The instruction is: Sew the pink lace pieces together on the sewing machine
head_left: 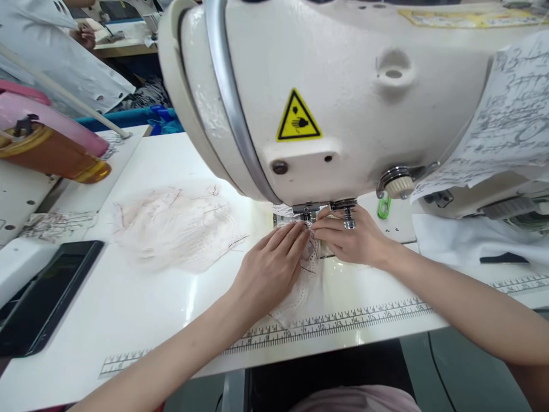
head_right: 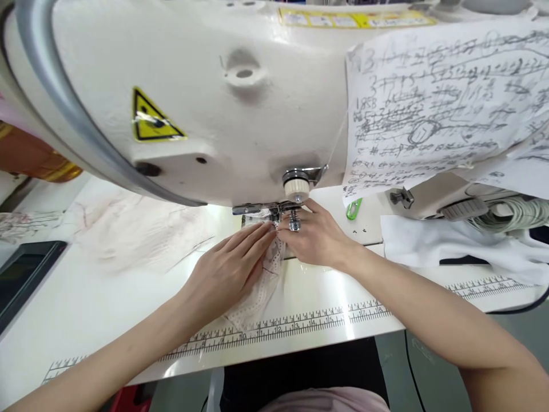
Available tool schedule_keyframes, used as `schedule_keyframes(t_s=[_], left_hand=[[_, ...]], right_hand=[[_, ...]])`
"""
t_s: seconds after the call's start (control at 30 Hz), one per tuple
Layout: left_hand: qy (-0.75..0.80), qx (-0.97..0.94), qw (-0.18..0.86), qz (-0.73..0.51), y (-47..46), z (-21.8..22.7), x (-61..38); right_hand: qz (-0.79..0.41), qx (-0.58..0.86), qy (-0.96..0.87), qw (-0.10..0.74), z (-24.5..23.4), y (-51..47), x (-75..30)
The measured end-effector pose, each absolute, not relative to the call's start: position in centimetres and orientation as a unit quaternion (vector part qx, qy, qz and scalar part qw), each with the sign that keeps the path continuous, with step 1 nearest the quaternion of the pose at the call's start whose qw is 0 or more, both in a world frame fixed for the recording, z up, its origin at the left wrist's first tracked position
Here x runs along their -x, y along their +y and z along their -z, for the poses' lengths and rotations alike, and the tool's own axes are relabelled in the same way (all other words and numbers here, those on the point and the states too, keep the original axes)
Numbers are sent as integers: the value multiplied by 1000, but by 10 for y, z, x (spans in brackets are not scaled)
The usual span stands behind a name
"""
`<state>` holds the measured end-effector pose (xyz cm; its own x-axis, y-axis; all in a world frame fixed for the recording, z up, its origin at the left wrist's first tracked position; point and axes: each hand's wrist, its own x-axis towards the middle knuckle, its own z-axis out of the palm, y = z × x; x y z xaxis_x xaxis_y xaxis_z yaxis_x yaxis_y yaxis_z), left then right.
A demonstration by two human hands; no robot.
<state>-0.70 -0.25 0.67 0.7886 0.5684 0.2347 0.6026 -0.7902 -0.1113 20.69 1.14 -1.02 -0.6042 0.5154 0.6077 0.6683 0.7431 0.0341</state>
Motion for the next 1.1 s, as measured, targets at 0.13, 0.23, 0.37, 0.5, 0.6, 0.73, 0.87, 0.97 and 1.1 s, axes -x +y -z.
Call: schedule_keyframes(t_s=[0.13,0.23,0.37,0.5,0.6,0.73,0.87,0.97,1.1], left_hand=[[-313,943,56,96,11,1,11],[-317,942,38,104,17,5,12],[-322,939,32,116,21,7,14],[-325,937,40,120,23,7,15],[-325,936,27,132,24,8,15],[-319,937,44,134,23,9,14],[-319,937,41,137,23,8,14],[-320,936,39,137,23,7,14],[-320,937,44,132,23,8,16]], right_hand=[[125,364,-877,287,12,14,-206],[93,401,-878,245,12,12,-204],[8,458,-863,213,6,6,-201],[-13,473,-860,189,1,2,-199],[18,468,-869,159,-1,1,-200],[41,457,-876,148,0,2,-200],[31,450,-875,175,4,4,-200],[27,450,-869,202,7,7,-201],[28,426,-875,228,10,11,-202]])
